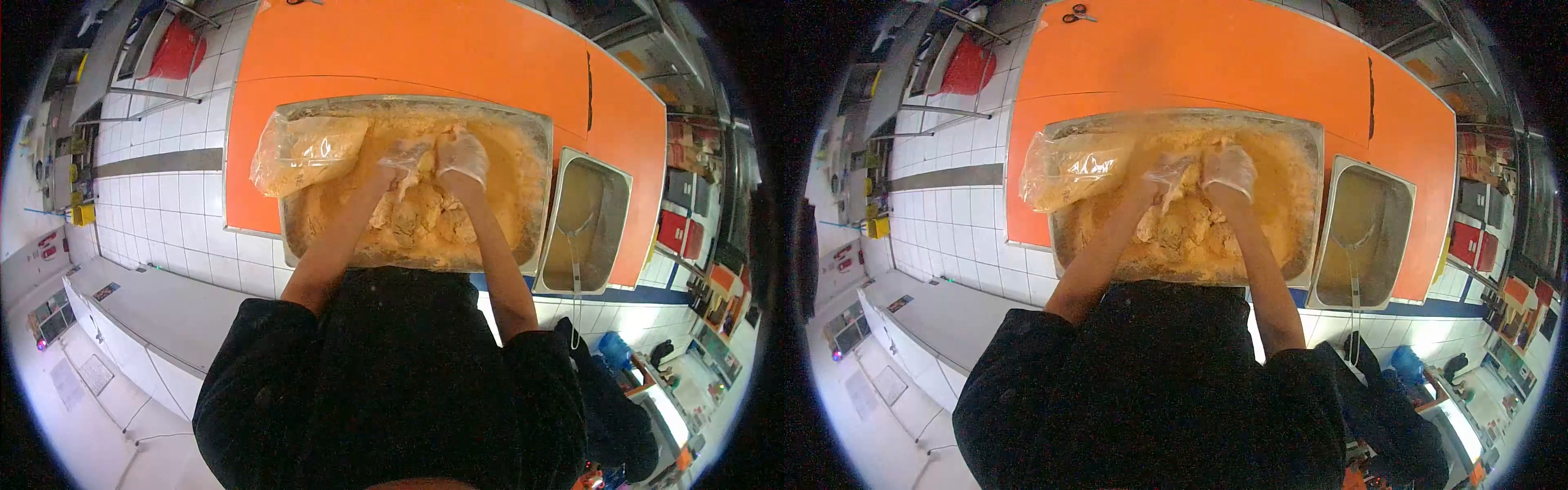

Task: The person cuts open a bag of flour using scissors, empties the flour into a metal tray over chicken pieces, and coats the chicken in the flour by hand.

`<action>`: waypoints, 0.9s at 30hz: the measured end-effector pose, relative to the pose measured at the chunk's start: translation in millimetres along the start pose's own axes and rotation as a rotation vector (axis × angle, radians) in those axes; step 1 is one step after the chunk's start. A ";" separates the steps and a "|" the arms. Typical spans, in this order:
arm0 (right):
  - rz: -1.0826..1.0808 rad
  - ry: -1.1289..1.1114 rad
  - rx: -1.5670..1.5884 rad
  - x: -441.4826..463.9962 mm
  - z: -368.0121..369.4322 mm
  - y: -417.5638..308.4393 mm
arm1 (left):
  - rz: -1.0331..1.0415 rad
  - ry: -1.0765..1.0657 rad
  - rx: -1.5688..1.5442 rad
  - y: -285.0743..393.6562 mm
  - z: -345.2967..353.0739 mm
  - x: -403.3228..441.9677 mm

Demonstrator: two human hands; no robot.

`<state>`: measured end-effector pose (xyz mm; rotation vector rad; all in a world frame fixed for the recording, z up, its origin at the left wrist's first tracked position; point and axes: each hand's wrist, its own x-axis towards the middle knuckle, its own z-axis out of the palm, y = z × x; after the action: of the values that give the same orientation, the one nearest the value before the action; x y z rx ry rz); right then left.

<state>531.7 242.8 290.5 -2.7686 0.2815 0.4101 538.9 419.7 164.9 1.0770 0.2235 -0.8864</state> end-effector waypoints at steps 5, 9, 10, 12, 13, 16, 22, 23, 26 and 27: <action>-0.395 0.384 -0.148 22.3 125.6 15.6 | 0.116 0.372 0.819 6.7 -15.5 -17.9; -0.192 -0.256 -0.185 2.6 66.7 -43.9 | 0.205 0.473 1.890 49.1 21.6 -62.5; -0.187 -0.254 -0.184 -3.6 67.3 -48.4 | 0.209 0.468 1.893 51.2 22.9 -61.8; -0.335 -0.125 -0.249 -21.6 67.2 -52.1 | 0.221 0.455 1.753 58.1 24.2 -57.6; -0.335 -0.121 -0.249 -24.2 51.8 -56.0 | 0.225 0.450 1.683 61.5 22.9 -55.3; -0.212 -0.414 -0.205 -24.6 30.0 -51.4 | 0.225 0.439 1.539 60.6 17.1 -53.0; -0.025 -0.321 0.797 -9.8 64.7 22.3 | 0.254 0.395 0.645 -7.8 -55.4 -8.0; -0.011 -0.342 0.827 -10.9 39.5 17.7 | 0.263 0.409 0.709 -15.7 -60.9 -0.3; 0.021 -0.206 1.166 -25.8 25.4 13.0 | 0.263 0.301 0.613 -14.8 -56.0 3.3; 0.036 -0.031 1.472 -29.0 24.4 11.8 | 0.258 0.179 0.456 -12.9 -53.9 5.6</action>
<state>495.6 244.4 274.1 -1.3132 0.3976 0.1231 546.5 459.6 126.7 1.5730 0.0253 -0.6195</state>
